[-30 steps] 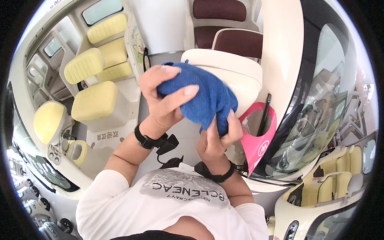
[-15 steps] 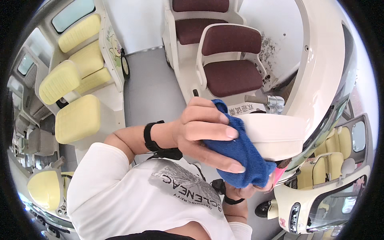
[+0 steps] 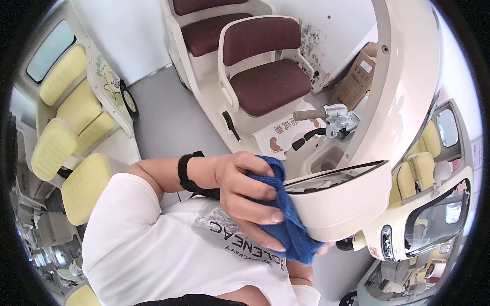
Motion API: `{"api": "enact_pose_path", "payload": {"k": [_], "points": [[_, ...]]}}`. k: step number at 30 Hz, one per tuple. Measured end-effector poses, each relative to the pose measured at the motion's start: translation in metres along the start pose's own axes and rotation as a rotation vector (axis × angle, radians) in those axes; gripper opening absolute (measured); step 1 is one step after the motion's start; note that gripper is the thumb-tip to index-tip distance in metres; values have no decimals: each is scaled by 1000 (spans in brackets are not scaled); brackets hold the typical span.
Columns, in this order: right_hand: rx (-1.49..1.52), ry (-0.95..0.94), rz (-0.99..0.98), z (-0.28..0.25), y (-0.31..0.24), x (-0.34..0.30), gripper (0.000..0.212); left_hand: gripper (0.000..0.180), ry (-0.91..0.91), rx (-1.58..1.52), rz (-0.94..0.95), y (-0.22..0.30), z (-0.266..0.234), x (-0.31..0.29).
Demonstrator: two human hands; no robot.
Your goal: The person is using a blue cloth to wipe down the exterior and interior surfaces of a three-wheeled electric vehicle.
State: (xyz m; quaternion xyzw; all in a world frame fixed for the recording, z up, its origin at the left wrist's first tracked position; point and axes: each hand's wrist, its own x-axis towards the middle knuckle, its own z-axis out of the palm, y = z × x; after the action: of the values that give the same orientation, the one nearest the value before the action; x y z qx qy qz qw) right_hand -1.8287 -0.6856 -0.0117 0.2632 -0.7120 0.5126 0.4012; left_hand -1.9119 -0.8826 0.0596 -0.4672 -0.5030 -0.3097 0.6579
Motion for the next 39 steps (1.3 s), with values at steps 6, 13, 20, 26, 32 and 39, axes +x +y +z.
{"api": "enact_pose_path", "payload": {"k": [6, 13, 20, 26, 32, 39], "points": [[-71, 322, -24, -2, -2, 13, 44, 33, 173, -220, -47, -26, 14, 26], [-299, 681, -55, 9, -12, 20, 44, 24, 91, -803, -35, -66, 16, 4], [-598, 941, -25, 31, -36, 15, 43, 26, 214, -1169, 83, -60, 57, 7], [-766, 1089, 38, 45, -58, 11, 43, 9, 247, -1265, -258, -46, 75, 64], [-879, 1201, 167, 119, -58, 31, 36, 12, 207, -1426, -227, -48, 65, 20], [-741, 1266, 75, 112, -37, -12, 35, 17, 156, -1249, 175, -68, 73, -7]]}}
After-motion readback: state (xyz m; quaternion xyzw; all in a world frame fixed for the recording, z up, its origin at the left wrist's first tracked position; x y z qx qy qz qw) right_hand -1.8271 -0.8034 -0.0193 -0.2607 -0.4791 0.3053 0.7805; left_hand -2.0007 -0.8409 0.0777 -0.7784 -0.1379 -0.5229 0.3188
